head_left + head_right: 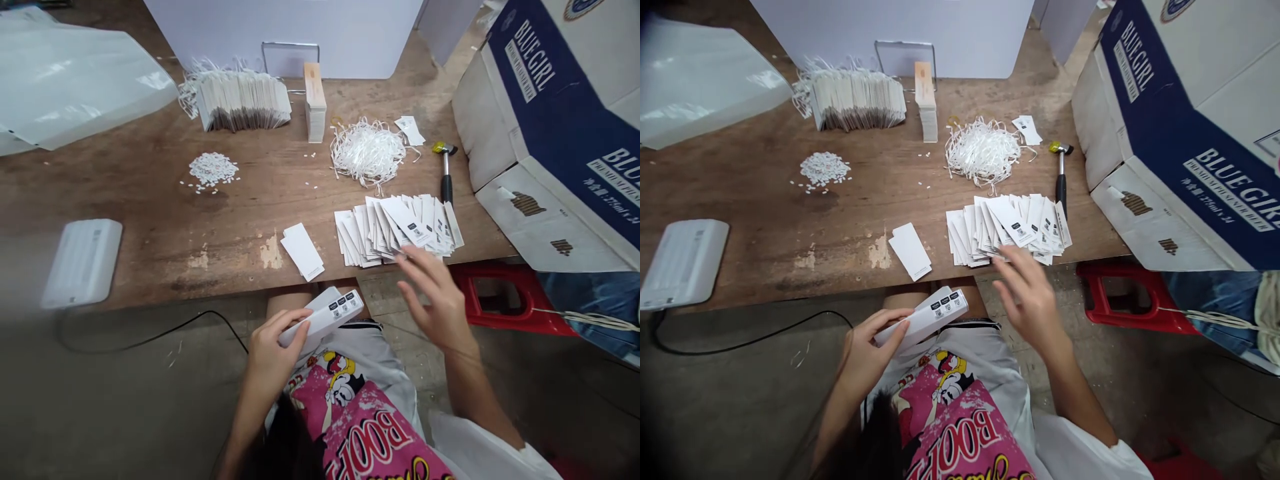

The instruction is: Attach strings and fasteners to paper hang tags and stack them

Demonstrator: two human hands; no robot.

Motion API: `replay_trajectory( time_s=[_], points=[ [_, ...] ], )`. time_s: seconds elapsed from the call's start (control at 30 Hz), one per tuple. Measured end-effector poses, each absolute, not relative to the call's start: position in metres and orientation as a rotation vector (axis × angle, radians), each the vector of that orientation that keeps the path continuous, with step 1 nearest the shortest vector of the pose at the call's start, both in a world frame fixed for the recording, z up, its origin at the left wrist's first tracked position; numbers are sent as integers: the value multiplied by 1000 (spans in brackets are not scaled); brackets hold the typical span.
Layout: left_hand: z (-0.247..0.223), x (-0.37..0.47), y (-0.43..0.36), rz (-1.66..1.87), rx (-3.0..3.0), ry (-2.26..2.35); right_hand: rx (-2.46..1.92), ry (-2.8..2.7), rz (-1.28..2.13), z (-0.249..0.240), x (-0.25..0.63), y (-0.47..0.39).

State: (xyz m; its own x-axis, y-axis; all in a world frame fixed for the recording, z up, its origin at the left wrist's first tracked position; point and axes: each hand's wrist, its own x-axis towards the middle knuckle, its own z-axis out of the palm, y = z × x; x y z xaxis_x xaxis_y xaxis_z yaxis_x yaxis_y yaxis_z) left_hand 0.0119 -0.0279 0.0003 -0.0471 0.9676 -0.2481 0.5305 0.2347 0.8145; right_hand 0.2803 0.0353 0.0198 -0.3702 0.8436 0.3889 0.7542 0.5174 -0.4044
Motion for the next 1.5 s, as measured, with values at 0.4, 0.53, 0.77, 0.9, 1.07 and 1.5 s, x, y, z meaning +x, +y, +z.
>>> replay_trajectory(
  time_s=[0.4,0.53,0.77,0.9,1.07,1.5],
  points=[
    [8,17,-33,727,1388,1581,-877,-2328,572,8,223,17],
    [-1,15,-29,695,1333,1613,-780,-2333,716,20,225,22],
    [-14,17,-11,545,1432,1647,-849,-2329,946,16,198,98],
    [-17,21,-2,509,1474,1741,-881,-2510,970,-1,176,128],
    [-21,21,5,482,1451,1754,-903,-2578,1042,-8,167,131],
    [-24,24,1,397,1638,1860,-927,-2588,1016,-12,166,135]
  ],
)
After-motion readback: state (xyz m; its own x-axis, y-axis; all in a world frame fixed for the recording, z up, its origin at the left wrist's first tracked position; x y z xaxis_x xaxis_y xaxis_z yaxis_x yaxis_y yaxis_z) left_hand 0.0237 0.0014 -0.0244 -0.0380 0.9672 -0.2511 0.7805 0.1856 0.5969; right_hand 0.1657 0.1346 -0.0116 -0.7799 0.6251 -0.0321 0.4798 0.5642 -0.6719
